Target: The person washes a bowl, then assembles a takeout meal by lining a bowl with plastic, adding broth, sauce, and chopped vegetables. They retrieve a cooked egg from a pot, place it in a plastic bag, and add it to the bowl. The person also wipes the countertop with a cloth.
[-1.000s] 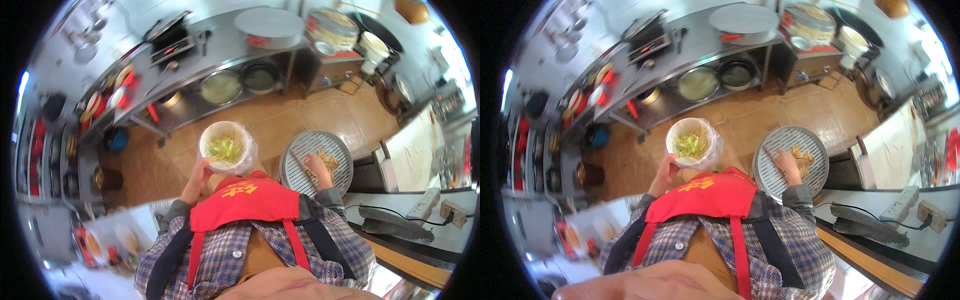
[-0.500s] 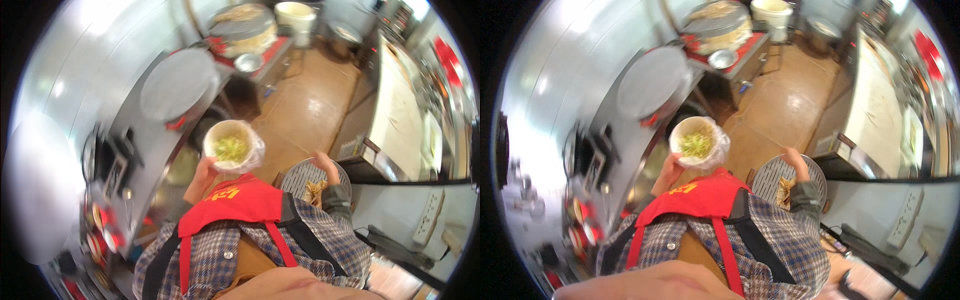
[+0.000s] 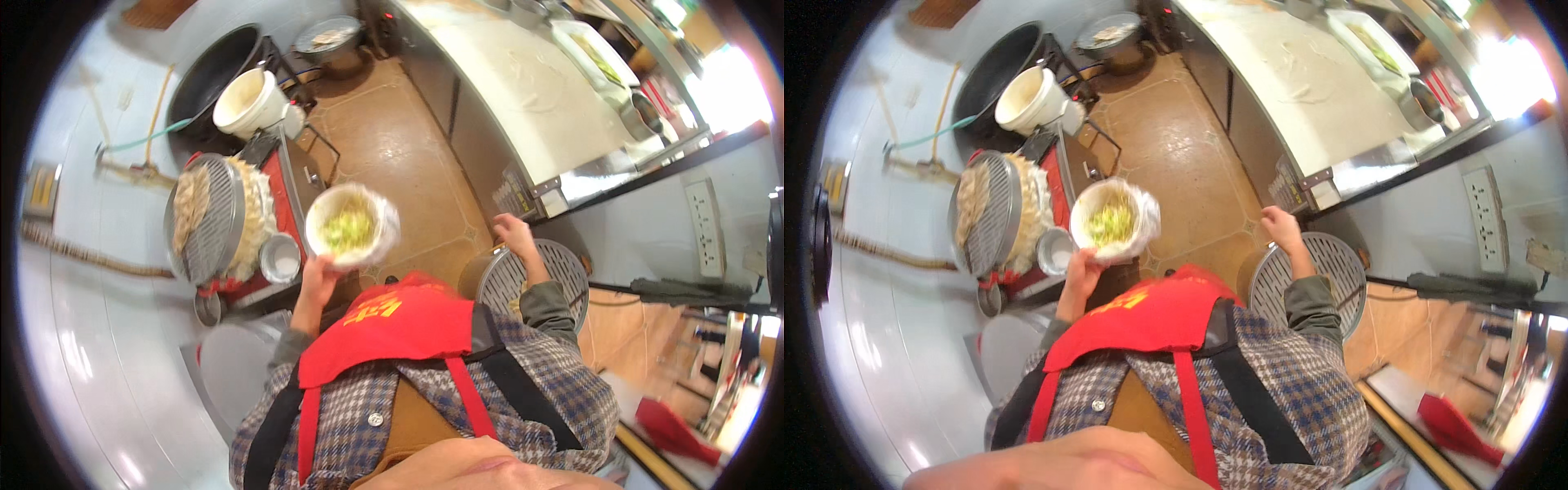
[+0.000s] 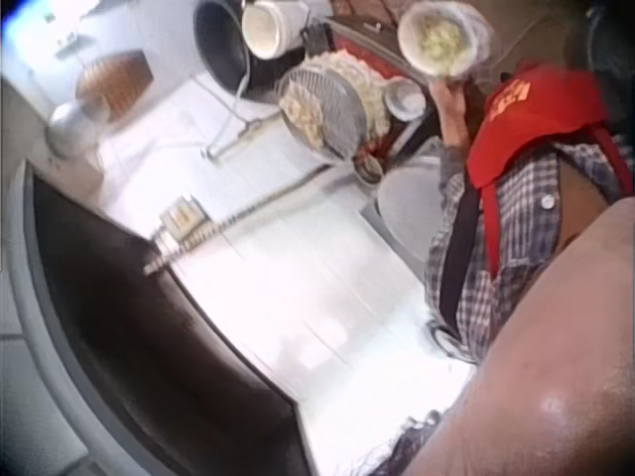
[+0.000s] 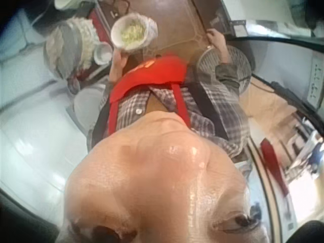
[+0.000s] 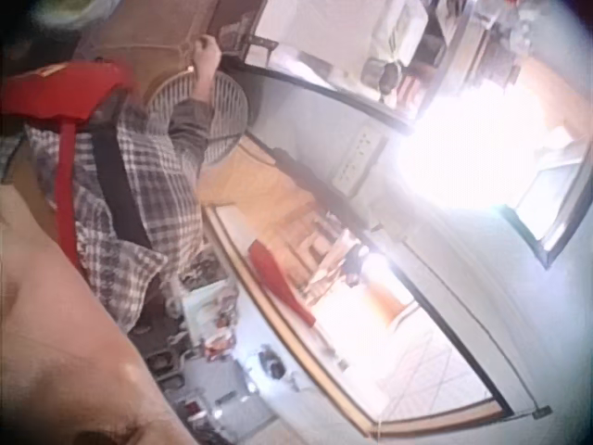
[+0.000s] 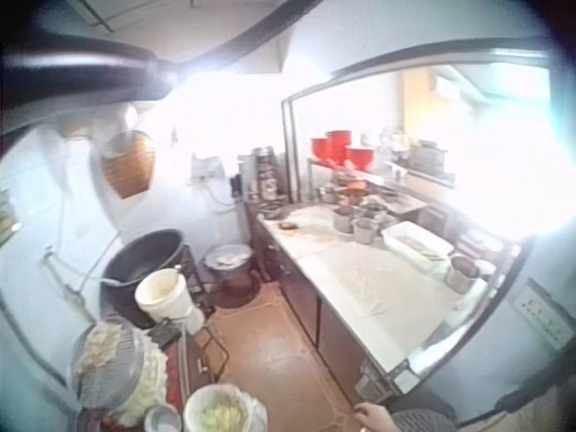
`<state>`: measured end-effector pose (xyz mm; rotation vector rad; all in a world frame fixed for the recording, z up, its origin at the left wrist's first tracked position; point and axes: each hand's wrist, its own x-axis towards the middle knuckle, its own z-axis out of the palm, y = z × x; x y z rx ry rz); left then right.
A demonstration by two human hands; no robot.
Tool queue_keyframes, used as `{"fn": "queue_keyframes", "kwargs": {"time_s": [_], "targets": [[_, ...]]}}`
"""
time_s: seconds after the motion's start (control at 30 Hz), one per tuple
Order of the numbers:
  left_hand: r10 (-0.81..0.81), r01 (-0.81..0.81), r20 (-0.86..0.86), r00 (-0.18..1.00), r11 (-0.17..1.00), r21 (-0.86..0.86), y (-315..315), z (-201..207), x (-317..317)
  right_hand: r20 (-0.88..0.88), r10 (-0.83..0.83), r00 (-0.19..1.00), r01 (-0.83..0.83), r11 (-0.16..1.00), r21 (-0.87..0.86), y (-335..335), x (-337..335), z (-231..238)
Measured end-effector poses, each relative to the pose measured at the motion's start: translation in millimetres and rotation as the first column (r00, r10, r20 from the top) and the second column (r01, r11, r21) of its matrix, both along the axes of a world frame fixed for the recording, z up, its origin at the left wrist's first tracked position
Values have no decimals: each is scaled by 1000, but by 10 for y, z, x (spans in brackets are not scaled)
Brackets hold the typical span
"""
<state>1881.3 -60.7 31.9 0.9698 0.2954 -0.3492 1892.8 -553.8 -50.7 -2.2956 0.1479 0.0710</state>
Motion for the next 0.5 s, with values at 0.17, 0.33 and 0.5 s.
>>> {"fn": "queue_keyframes", "kwargs": {"time_s": [0.17, 0.33, 0.5], "targets": [[-207, 206, 48, 977, 978, 34, -561, 148, 2032, 55, -691, 721, 692, 722, 14, -284, -204, -14], [-338, 351, 106, 935, 925, -145, -1561, 32, 3980, 116, -802, 585, 806, 561, -187, -665, 594, 125], [-254, 243, -8, 967, 934, -260, -2630, -207, 5880, 38, -846, 532, 803, 490, -338, -1001, 1374, 292]]}}
